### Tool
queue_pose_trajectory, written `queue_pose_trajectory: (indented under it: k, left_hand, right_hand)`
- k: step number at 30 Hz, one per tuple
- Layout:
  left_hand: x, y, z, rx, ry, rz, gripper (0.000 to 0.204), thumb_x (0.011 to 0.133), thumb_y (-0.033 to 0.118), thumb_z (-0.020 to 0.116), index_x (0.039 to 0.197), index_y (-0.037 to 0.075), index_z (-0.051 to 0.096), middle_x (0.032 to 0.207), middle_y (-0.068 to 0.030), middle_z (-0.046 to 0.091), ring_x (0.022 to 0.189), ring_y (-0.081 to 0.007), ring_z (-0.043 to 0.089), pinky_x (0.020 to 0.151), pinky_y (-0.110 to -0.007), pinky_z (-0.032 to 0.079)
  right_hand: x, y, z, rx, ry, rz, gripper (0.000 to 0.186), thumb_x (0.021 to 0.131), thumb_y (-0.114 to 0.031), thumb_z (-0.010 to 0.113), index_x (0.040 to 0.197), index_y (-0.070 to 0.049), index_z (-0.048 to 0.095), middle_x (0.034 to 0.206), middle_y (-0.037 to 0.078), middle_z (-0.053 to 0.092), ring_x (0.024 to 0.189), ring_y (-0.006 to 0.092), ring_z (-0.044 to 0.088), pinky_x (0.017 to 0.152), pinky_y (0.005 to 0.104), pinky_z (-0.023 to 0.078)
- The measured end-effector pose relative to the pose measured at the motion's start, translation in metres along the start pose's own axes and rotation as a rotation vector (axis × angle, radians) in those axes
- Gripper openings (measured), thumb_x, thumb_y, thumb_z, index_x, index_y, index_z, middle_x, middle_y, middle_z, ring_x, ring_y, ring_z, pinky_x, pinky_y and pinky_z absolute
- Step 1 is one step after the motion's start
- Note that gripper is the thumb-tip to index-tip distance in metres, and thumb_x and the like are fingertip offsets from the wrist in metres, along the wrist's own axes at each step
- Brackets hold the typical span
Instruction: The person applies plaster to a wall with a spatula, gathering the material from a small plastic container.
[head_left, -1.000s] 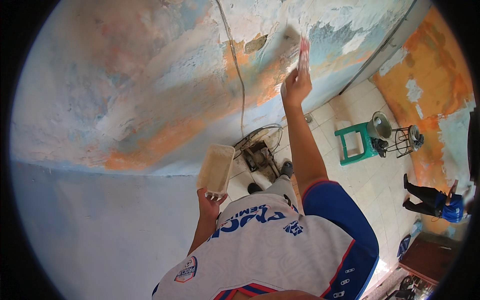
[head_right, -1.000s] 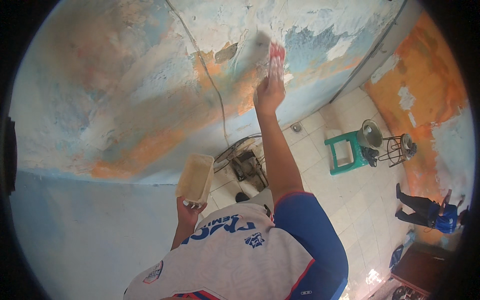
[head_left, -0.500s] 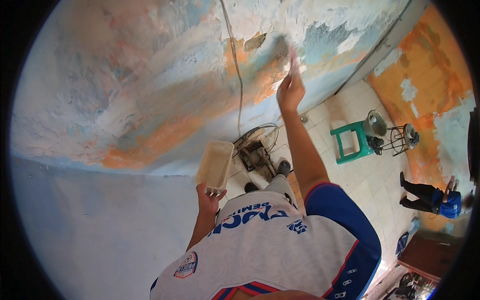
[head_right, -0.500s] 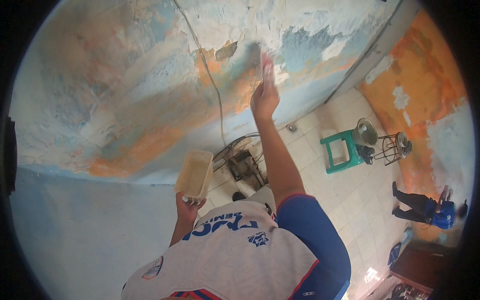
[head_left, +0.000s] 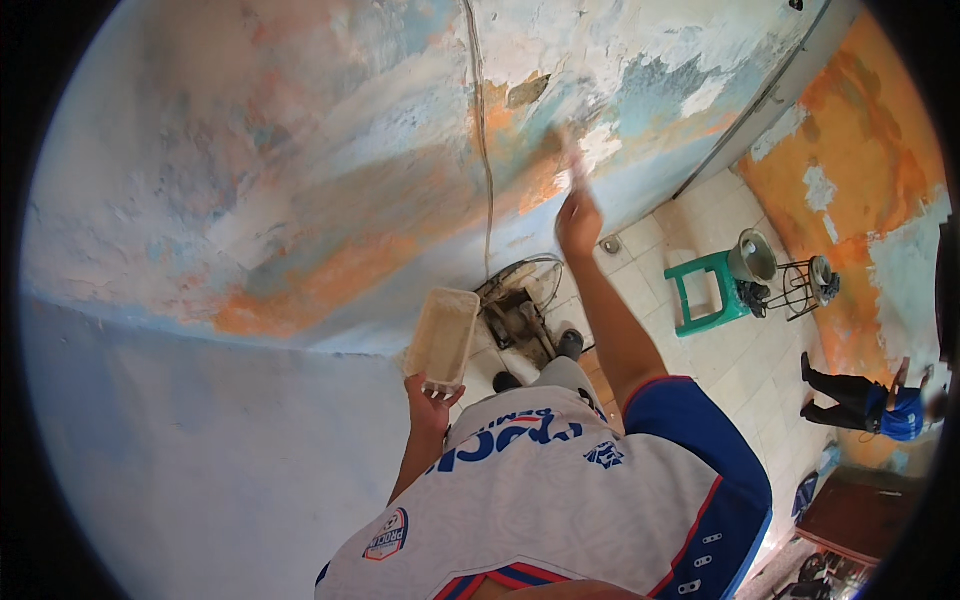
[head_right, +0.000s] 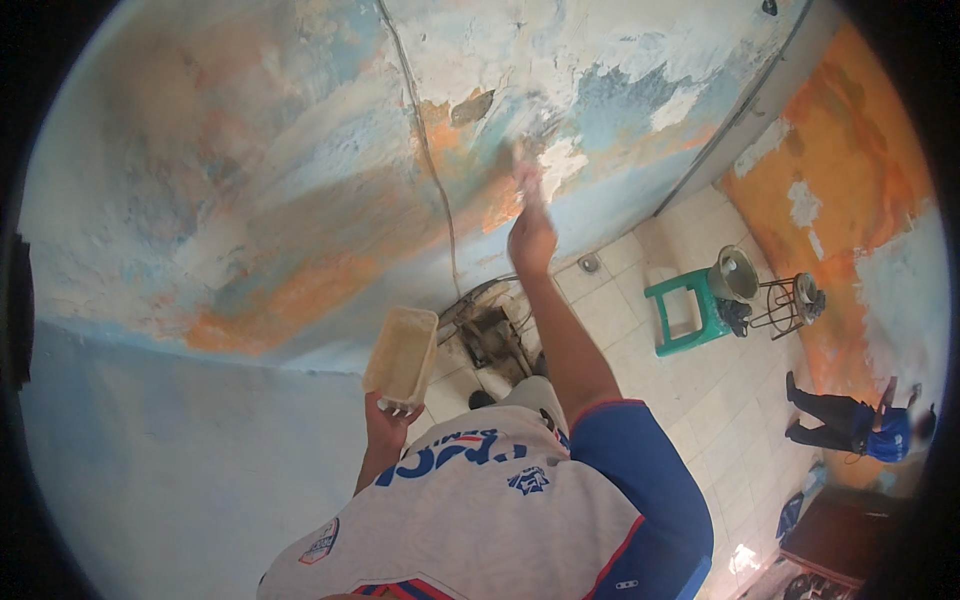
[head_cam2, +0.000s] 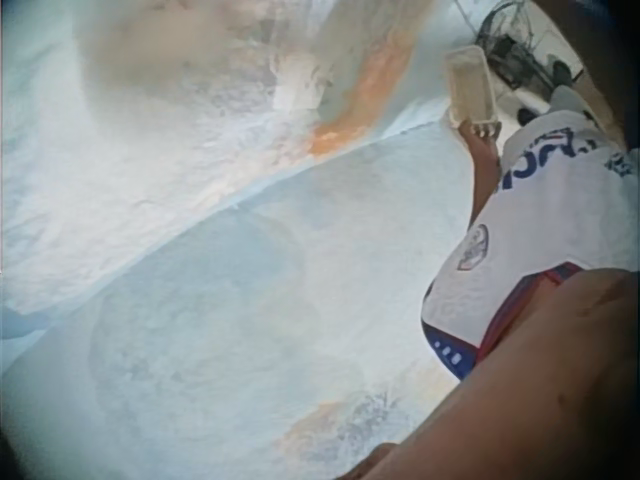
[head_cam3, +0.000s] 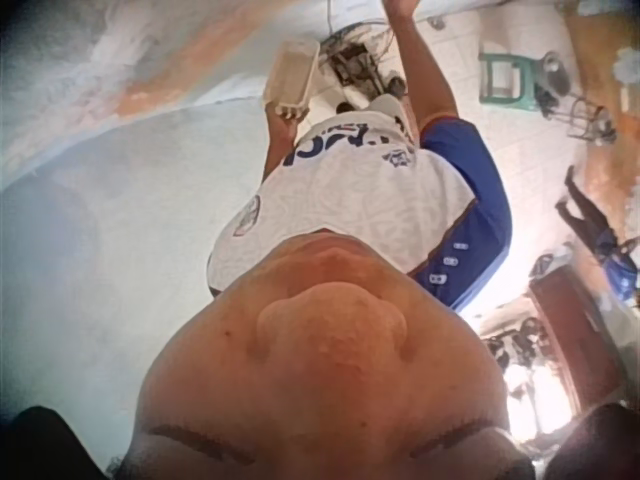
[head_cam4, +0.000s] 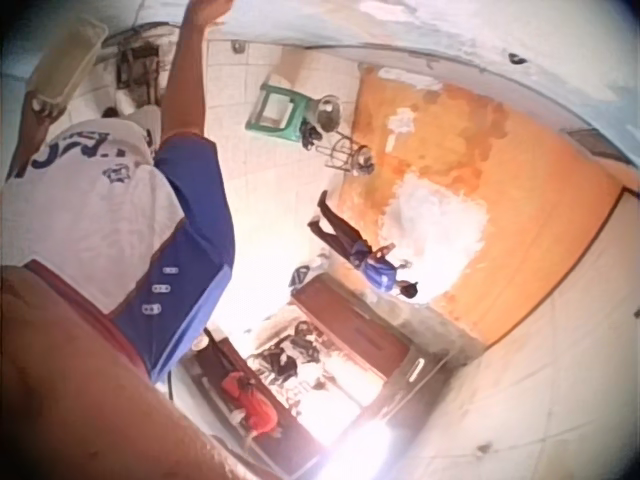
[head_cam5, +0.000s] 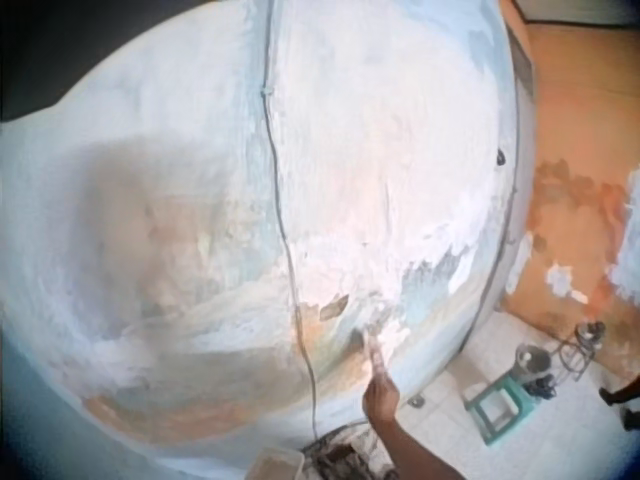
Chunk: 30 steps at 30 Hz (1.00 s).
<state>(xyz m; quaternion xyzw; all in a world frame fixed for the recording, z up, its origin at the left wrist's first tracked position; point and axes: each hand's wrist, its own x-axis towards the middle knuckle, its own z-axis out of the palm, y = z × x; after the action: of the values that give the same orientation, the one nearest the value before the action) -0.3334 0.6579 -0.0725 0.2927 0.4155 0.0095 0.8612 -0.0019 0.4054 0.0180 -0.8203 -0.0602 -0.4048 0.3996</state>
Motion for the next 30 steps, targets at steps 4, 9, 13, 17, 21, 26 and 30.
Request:
queue_pose_trajectory:
  k: [4, 9, 13, 17, 21, 26, 30]
  left_hand:
    - [-0.011, 0.0, 0.004, 0.013, 0.028, 0.008, 0.074, 0.083, 0.043, 0.065, 0.146, 0.019, 0.033, 0.145, -0.0128, 0.037, 0.13, -0.0359, 0.044, 0.1, -0.064, 0.044]
    - [-0.012, 0.001, 0.007, 0.003, 0.048, -0.005, 0.077, 0.082, 0.043, 0.066, 0.147, 0.02, 0.031, 0.145, -0.013, 0.037, 0.13, -0.0369, 0.043, 0.1, -0.064, 0.044]
    - [-0.008, -0.002, 0.0, -0.025, 0.013, 0.057, 0.071, 0.083, 0.04, 0.065, 0.144, 0.021, 0.033, 0.144, -0.0127, 0.038, 0.13, -0.0371, 0.044, 0.096, -0.064, 0.047]
    - [-0.011, -0.001, 0.01, 0.095, -0.067, 0.176, 0.069, 0.088, 0.045, 0.061, 0.146, 0.021, 0.033, 0.146, -0.0133, 0.038, 0.132, -0.0364, 0.043, 0.097, -0.063, 0.047]
    - [-0.006, -0.002, 0.014, 0.134, -0.103, 0.235, 0.065, 0.093, 0.05, 0.057, 0.146, 0.024, 0.033, 0.146, -0.0129, 0.04, 0.134, -0.0351, 0.045, 0.095, -0.064, 0.047]
    - [-0.009, 0.002, 0.054, 0.152, -0.148, 0.229, 0.06, 0.093, 0.041, 0.059, 0.144, 0.024, 0.032, 0.144, -0.0114, 0.041, 0.134, -0.0368, 0.044, 0.095, -0.066, 0.046]
    - [-0.019, 0.01, 0.101, 0.16, -0.148, 0.198, 0.058, 0.09, 0.031, 0.058, 0.141, 0.02, 0.032, 0.142, -0.0131, 0.041, 0.132, -0.0391, 0.044, 0.094, -0.07, 0.046]
  right_hand:
    - [0.083, -0.015, 0.004, -0.047, 0.255, -0.17, 0.047, 0.089, 0.003, 0.054, 0.134, -0.007, 0.061, 0.112, 0.023, 0.07, 0.093, 0.0392, 0.068, 0.075, 0.0446, 0.055]
    - [-0.017, -0.012, 0.061, -0.043, 0.001, -0.214, 0.025, 0.085, 0.002, 0.055, 0.106, -0.005, 0.067, 0.1, 0.019, 0.071, 0.087, 0.0384, 0.067, 0.073, 0.049, 0.054]
    - [-0.078, -0.007, 0.01, 0.041, -0.383, 0.039, 0.035, 0.088, 0.002, 0.054, 0.12, -0.007, 0.064, 0.112, 0.02, 0.069, 0.088, 0.0363, 0.069, 0.074, 0.0462, 0.054]
    - [-0.053, 0.055, -0.031, 0.461, -0.233, 0.347, 0.039, 0.094, 0.001, 0.053, 0.132, -0.003, 0.056, 0.103, 0.018, 0.069, 0.079, 0.0279, 0.068, 0.069, 0.0408, 0.053]
    - [0.011, -0.005, -0.096, 1.305, -0.371, 0.746, 0.037, 0.094, -0.001, 0.057, 0.13, 0.001, 0.054, 0.103, 0.011, 0.066, 0.086, 0.0217, 0.065, 0.073, 0.0347, 0.052]
    - [0.0, -0.052, -0.122, 1.126, -0.421, 0.633, 0.032, 0.095, -0.002, 0.06, 0.126, 0.001, 0.054, 0.114, 0.014, 0.065, 0.098, 0.023, 0.065, 0.083, 0.0358, 0.055]
    - [-0.024, -0.082, -0.126, 0.557, -0.749, -0.225, 0.03, 0.093, 0.005, 0.057, 0.12, -0.006, 0.066, 0.124, 0.013, 0.068, 0.122, 0.0277, 0.062, 0.104, 0.0398, 0.049]
